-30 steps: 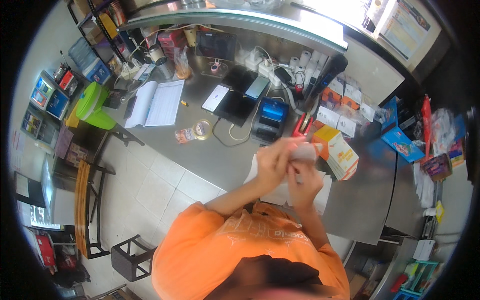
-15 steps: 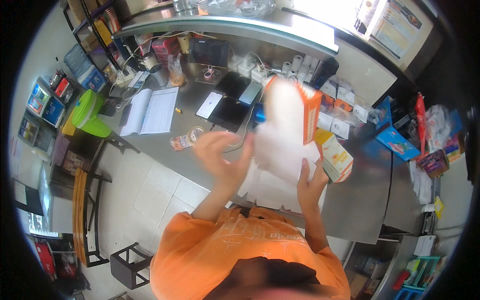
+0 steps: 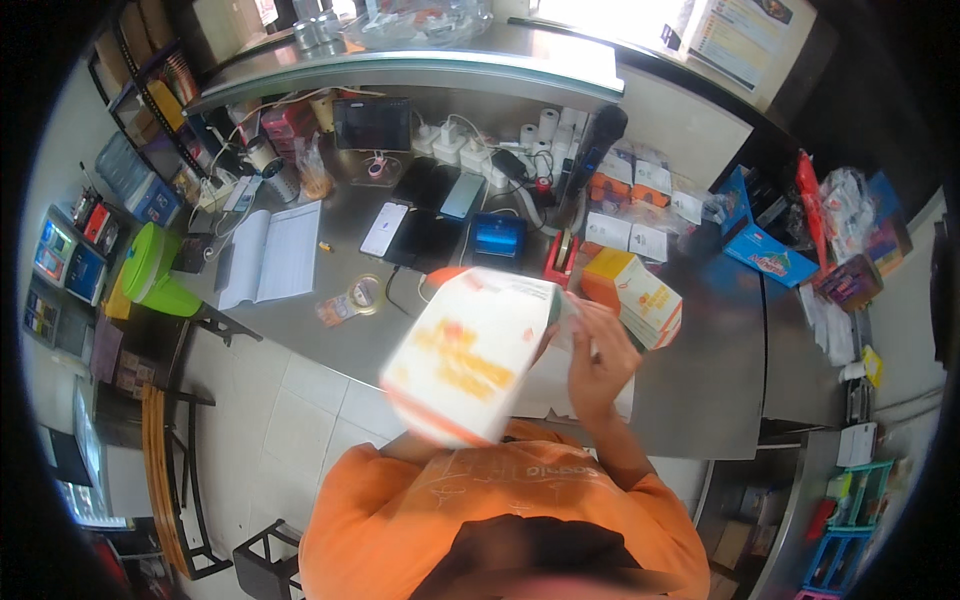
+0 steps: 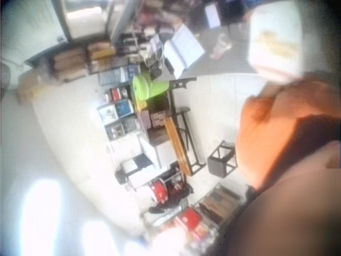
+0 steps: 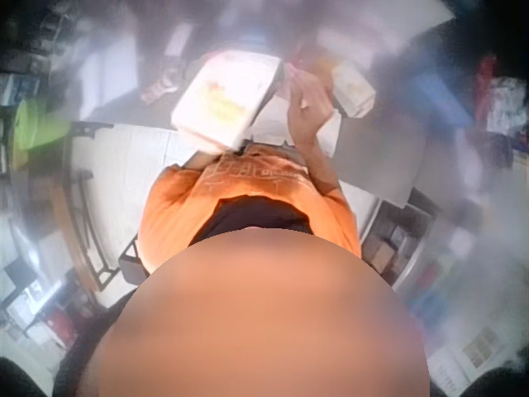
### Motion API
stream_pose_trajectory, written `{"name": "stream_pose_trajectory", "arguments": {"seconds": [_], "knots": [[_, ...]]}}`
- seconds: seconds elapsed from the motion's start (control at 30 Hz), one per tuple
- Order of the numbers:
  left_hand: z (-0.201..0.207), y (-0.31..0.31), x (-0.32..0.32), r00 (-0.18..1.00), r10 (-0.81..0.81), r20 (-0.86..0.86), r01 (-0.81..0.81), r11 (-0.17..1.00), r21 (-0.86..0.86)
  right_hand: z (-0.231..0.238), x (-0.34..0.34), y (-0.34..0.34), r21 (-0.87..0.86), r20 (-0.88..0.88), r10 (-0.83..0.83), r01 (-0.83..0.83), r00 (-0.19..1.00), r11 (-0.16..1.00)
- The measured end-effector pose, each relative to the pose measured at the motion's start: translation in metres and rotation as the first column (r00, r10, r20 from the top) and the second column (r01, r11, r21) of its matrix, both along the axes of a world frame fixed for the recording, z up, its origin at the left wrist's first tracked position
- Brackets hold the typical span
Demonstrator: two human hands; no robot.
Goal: The person assembles small rectangular cardboard boxes at a counter. They fold the flaps, tuck the tabs, and seal each box with adhesive tape, then place the finished boxes into a larger white cardboard box.
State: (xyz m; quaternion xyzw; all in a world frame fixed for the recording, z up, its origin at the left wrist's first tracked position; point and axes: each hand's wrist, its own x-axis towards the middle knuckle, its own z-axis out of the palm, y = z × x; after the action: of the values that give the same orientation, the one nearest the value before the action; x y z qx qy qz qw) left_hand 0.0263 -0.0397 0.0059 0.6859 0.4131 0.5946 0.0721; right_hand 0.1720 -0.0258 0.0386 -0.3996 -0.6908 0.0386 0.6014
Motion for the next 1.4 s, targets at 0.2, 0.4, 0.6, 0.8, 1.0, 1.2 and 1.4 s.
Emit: {"name": "stream_pose_trajectory", "arguments": {"seconds": [0.2, 0.4, 0.6, 0.8, 1.0, 1.2, 1.4], "knots": [[-0.011, 0.002, -0.01, 0.999, -0.016, -0.046, 0.016, 1.0, -0.004, 0.009, 0.0, -0.012, -0.334, -0.451, 0.228, -0.4, 0.863, 0.853], [-0.012, 0.003, -0.014, 0.998, -0.036, -0.043, 0.035, 0.999, -0.013, 0.012, 0.006, -0.003, -0.232, -0.537, 0.397, -0.583, 0.744, 0.779], [-0.009, 0.006, -0.015, 0.998, -0.046, -0.049, 0.045, 0.999, -0.02, 0.014, 0.002, -0.006, -0.201, -0.402, 0.391, -0.496, 0.828, 0.845], [-0.011, 0.005, -0.013, 0.997, -0.051, -0.057, 0.05, 0.998, -0.023, 0.011, 0.0, -0.007, -0.054, -0.088, 0.276, -0.281, 0.957, 0.958], [-0.009, 0.006, -0.011, 0.997, -0.05, -0.065, 0.049, 0.998, -0.025, 0.011, 0.002, -0.001, -0.092, -0.069, 0.333, -0.339, 0.94, 0.936], [-0.027, 0.007, -0.006, 0.993, -0.079, -0.084, 0.076, 0.997, -0.03, 0.001, -0.004, -0.006, -0.216, -0.144, 0.271, -0.297, 0.952, 0.93], [-0.036, 0.019, 0.002, 0.975, -0.14, -0.173, 0.116, 0.983, -0.142, -0.011, 0.021, 0.014, -0.259, -0.107, 0.189, -0.211, 0.976, 0.943]]}}
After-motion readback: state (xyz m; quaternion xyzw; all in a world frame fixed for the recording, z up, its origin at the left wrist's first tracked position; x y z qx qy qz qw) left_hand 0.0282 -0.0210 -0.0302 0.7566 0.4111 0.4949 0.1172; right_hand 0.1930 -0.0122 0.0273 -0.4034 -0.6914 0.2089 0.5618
